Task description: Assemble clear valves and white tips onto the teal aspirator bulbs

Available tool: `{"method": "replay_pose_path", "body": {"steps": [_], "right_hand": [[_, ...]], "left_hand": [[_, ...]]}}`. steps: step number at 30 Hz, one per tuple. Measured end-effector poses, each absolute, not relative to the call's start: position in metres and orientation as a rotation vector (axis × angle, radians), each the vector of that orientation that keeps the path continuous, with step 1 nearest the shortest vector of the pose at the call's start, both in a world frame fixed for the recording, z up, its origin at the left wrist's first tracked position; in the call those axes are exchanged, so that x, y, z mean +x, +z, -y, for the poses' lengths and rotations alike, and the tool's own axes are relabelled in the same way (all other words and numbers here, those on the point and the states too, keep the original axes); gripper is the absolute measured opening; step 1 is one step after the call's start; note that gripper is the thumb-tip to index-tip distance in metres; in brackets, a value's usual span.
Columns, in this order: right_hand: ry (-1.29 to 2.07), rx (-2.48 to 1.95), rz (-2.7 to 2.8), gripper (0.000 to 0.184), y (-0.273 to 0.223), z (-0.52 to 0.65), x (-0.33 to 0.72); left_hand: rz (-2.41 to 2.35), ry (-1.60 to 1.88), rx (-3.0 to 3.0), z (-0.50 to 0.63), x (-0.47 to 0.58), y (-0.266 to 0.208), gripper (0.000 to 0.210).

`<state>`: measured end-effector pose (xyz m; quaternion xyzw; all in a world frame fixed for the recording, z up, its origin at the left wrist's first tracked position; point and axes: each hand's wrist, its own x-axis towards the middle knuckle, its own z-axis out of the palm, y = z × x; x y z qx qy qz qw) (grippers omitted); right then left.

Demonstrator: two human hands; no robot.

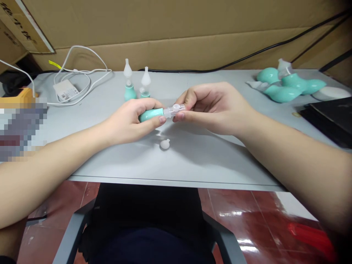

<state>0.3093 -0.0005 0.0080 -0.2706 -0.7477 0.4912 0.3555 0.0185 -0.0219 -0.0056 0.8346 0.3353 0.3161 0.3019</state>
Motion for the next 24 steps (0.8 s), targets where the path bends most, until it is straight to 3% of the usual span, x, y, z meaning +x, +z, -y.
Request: {"method": "replay_pose_path", "body": {"steps": [15,20,24], "right_hand": [[1.092,-0.791,1.931,0.055,-0.002,0.005,0.304],[1.136,-0.808,1.852,0.067,-0.003,0.01,0.296],[1.248,-0.791,1.827,0.065,-0.004,0.01,0.295]], "left_hand": [[-0.959,0.948,2.273,0.028,0.024,-0.013,0.034],[-1.004,0.99,2.28,0.029,0.025,-0.014,0.035],[-0.973,0.953,2.297,0.029,0.025,-0.014,0.033]]}}
